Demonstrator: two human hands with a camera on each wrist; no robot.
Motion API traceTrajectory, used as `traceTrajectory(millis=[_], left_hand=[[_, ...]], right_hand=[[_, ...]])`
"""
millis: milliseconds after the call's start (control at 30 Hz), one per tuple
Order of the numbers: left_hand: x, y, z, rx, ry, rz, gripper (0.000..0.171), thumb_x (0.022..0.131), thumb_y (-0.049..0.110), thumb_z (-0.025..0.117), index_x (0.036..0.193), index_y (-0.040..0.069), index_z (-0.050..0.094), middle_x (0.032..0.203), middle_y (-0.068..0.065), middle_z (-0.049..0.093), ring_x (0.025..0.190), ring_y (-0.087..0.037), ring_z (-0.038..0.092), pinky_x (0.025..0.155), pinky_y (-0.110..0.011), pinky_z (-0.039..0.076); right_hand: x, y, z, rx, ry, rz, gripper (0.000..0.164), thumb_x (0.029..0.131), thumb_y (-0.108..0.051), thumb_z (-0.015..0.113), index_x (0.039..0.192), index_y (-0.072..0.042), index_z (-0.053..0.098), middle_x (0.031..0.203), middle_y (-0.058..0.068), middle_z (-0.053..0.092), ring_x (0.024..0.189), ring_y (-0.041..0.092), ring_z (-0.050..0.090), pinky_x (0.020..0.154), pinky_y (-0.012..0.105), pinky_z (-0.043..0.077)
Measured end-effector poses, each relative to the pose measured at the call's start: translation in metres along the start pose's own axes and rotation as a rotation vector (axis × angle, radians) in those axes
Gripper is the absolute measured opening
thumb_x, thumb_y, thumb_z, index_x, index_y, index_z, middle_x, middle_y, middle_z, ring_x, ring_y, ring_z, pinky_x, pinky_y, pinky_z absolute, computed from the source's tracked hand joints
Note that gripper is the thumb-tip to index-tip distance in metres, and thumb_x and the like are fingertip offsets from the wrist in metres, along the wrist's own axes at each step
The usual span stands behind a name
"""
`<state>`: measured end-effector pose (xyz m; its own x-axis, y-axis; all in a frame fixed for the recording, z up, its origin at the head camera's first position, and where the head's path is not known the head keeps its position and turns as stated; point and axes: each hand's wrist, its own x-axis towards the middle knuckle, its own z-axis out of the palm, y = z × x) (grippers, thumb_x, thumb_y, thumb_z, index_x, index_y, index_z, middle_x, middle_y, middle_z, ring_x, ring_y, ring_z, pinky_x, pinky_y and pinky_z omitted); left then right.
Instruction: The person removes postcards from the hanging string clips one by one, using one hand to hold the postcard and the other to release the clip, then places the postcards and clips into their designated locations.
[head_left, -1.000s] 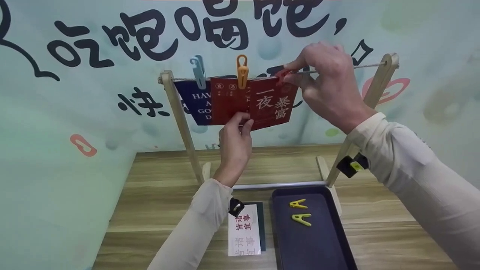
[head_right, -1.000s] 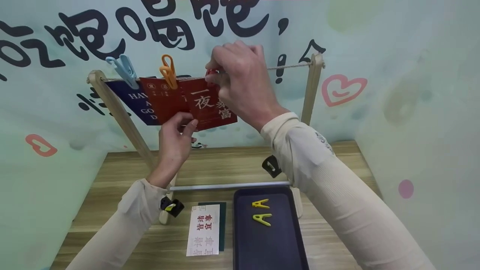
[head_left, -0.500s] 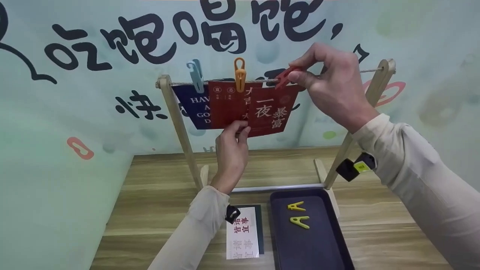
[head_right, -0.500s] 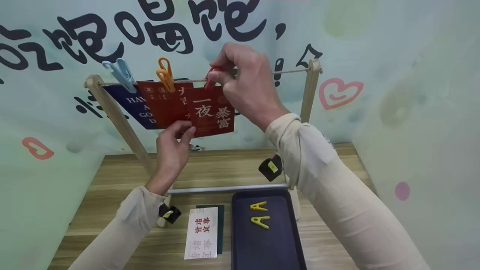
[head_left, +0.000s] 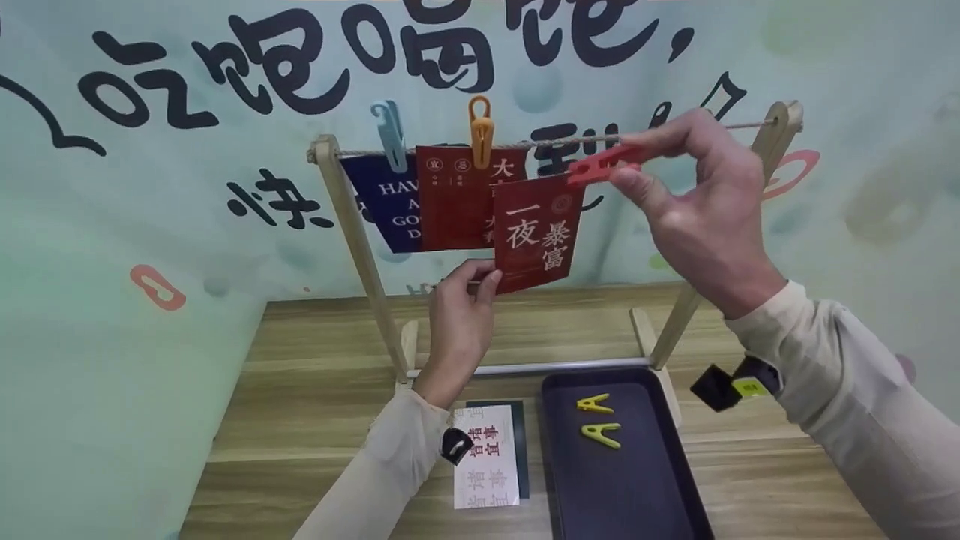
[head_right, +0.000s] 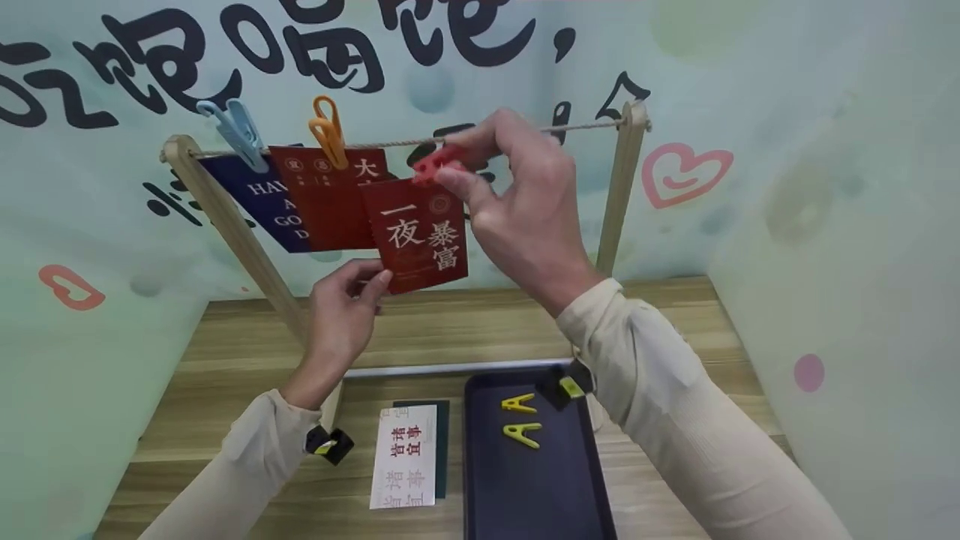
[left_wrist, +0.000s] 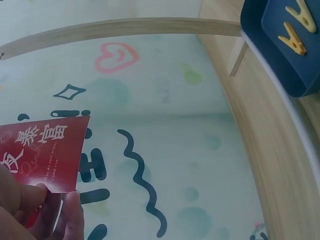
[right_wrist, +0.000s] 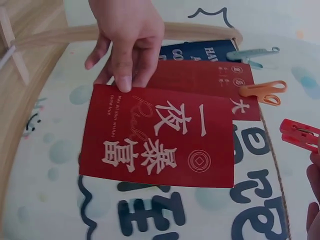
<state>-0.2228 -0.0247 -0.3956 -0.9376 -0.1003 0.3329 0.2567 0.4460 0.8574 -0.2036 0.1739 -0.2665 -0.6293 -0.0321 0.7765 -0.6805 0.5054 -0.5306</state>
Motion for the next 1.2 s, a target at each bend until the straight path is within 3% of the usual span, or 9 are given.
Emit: traceTrajectory(millis=[167, 367, 633, 1033, 1200], left_hand=[[-0.011, -0.011, -0.007, 0.005, -0.038, -0.037, 0.013, 0.088, 0.013, 0.061, 0.097, 0.009, 0.068, 0.088, -0.004, 0.068, 0.074, -0.013, 0.061, 0.063, -0.024, 0.049], [-0.025, -0.015, -0.016, 0.023, -0.079, -0.078, 0.014, 0.087, 0.015, 0.061, 0.099, 0.009, 0.068, 0.088, -0.003, 0.068, 0.076, -0.012, 0.061, 0.065, -0.025, 0.049], [-0.050, -0.026, -0.026, -0.010, -0.144, -0.129, 0.014, 0.087, 0.014, 0.061, 0.099, 0.010, 0.067, 0.088, -0.002, 0.068, 0.076, -0.011, 0.061, 0.067, -0.024, 0.050], [-0.081, -0.068, -0.035, 0.028, -0.173, -0.186, 0.012, 0.085, 0.012, 0.063, 0.095, 0.008, 0.068, 0.078, -0.004, 0.067, 0.069, -0.013, 0.060, 0.060, -0.020, 0.050], [-0.094, -0.087, -0.030, 0.007, -0.226, -0.239, 0.013, 0.085, 0.012, 0.063, 0.095, 0.005, 0.067, 0.078, -0.006, 0.066, 0.067, -0.012, 0.059, 0.056, -0.020, 0.050]], right_hand=[[-0.031, 0.018, 0.000, 0.033, -0.010, 0.084, 0.029, 0.076, -0.007, 0.072, 0.102, 0.000, 0.060, 0.094, 0.005, 0.066, 0.091, 0.009, 0.055, 0.086, 0.023, 0.039], [-0.053, 0.025, 0.001, 0.076, -0.012, 0.073, 0.031, 0.075, -0.003, 0.072, 0.103, 0.003, 0.059, 0.096, 0.002, 0.064, 0.091, 0.011, 0.056, 0.086, 0.025, 0.039], [-0.082, 0.031, 0.011, 0.117, -0.047, 0.095, 0.036, 0.074, 0.004, 0.071, 0.108, 0.002, 0.058, 0.096, 0.008, 0.063, 0.090, 0.013, 0.055, 0.086, 0.025, 0.039], [-0.125, 0.041, 0.018, 0.126, -0.051, 0.166, 0.041, 0.064, 0.006, 0.078, 0.102, -0.004, 0.064, 0.092, 0.006, 0.066, 0.082, 0.011, 0.059, 0.079, 0.022, 0.041], [-0.148, 0.057, 0.020, 0.068, -0.139, 0.199, 0.039, 0.064, 0.003, 0.079, 0.098, -0.007, 0.062, 0.092, 0.003, 0.066, 0.085, 0.009, 0.057, 0.079, 0.018, 0.039]])
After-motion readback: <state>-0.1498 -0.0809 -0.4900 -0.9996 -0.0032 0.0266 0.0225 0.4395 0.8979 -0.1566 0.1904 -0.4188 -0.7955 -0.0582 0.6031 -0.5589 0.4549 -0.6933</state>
